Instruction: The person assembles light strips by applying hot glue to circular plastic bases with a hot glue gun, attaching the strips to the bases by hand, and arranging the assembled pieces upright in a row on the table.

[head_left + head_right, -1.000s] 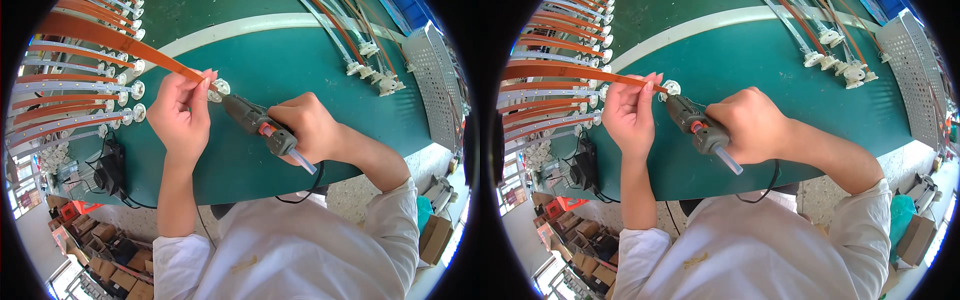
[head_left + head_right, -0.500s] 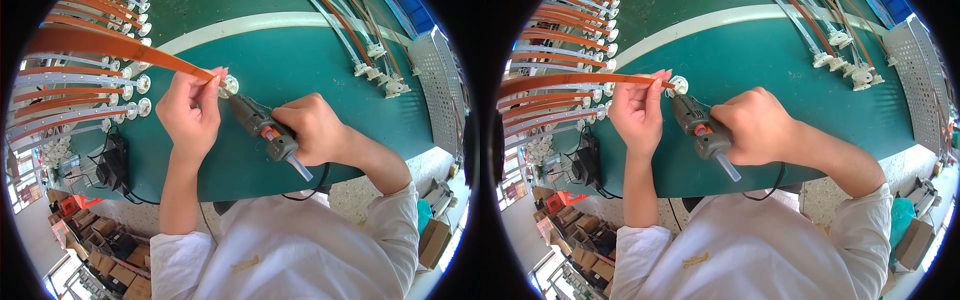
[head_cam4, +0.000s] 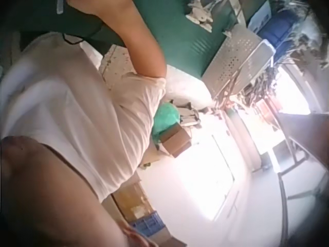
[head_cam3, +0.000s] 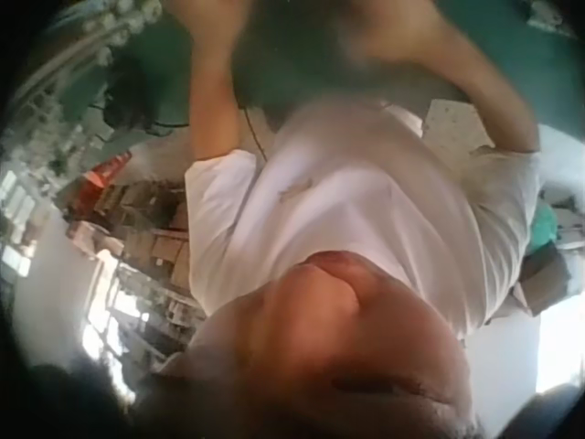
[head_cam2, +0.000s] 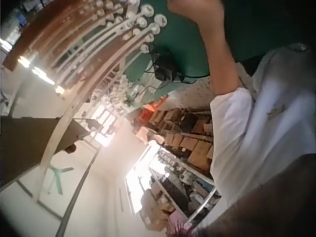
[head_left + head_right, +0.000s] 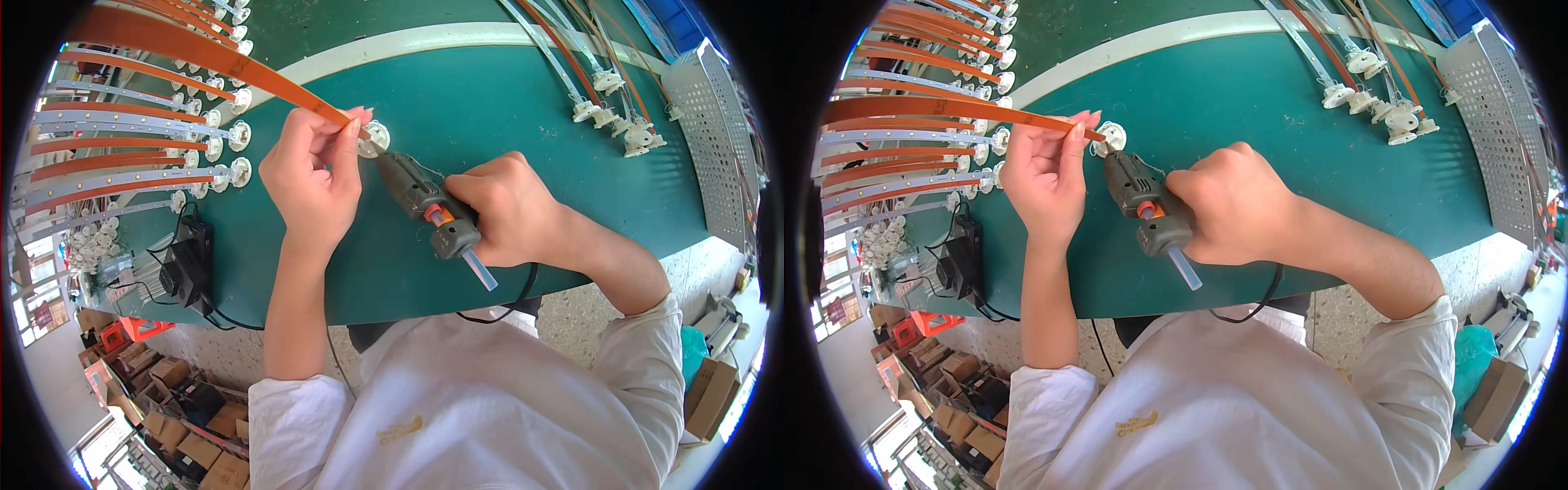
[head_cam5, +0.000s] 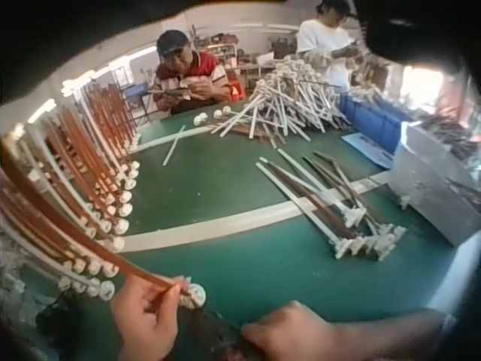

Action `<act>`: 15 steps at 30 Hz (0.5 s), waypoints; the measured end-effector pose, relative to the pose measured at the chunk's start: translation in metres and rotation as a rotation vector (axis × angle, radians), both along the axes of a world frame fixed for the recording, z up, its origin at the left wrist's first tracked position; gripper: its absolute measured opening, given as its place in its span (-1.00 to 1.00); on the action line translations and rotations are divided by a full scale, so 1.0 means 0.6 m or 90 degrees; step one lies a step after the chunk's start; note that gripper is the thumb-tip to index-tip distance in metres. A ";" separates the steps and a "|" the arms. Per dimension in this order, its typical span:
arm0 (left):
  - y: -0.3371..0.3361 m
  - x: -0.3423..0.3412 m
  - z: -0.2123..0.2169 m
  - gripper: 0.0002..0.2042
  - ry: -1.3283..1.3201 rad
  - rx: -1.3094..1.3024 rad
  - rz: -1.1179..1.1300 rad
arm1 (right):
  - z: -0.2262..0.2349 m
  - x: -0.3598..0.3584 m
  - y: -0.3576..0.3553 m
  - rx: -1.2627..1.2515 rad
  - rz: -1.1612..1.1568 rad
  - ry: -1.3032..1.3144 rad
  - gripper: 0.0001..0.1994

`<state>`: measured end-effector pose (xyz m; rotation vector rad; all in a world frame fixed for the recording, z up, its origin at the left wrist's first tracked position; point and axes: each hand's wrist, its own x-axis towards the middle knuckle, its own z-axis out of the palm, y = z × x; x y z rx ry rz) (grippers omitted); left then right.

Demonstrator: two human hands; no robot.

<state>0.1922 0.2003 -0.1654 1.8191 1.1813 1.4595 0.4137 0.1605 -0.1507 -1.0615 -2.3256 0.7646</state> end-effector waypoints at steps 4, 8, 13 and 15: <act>-0.001 0.002 0.002 -0.93 0.002 -0.002 -0.003 | 0.002 0.004 0.002 -0.014 -0.012 0.015 -0.78; 0.001 0.000 0.000 -0.93 0.010 0.004 -0.001 | -0.003 0.001 0.006 0.000 -0.016 0.016 -0.75; 0.002 -0.001 0.002 -0.93 0.001 0.001 -0.004 | 0.002 0.004 0.005 -0.022 -0.006 0.005 -0.73; 0.002 -0.003 0.003 -0.94 0.006 -0.004 -0.010 | -0.001 0.002 0.004 -0.013 0.003 0.015 -0.73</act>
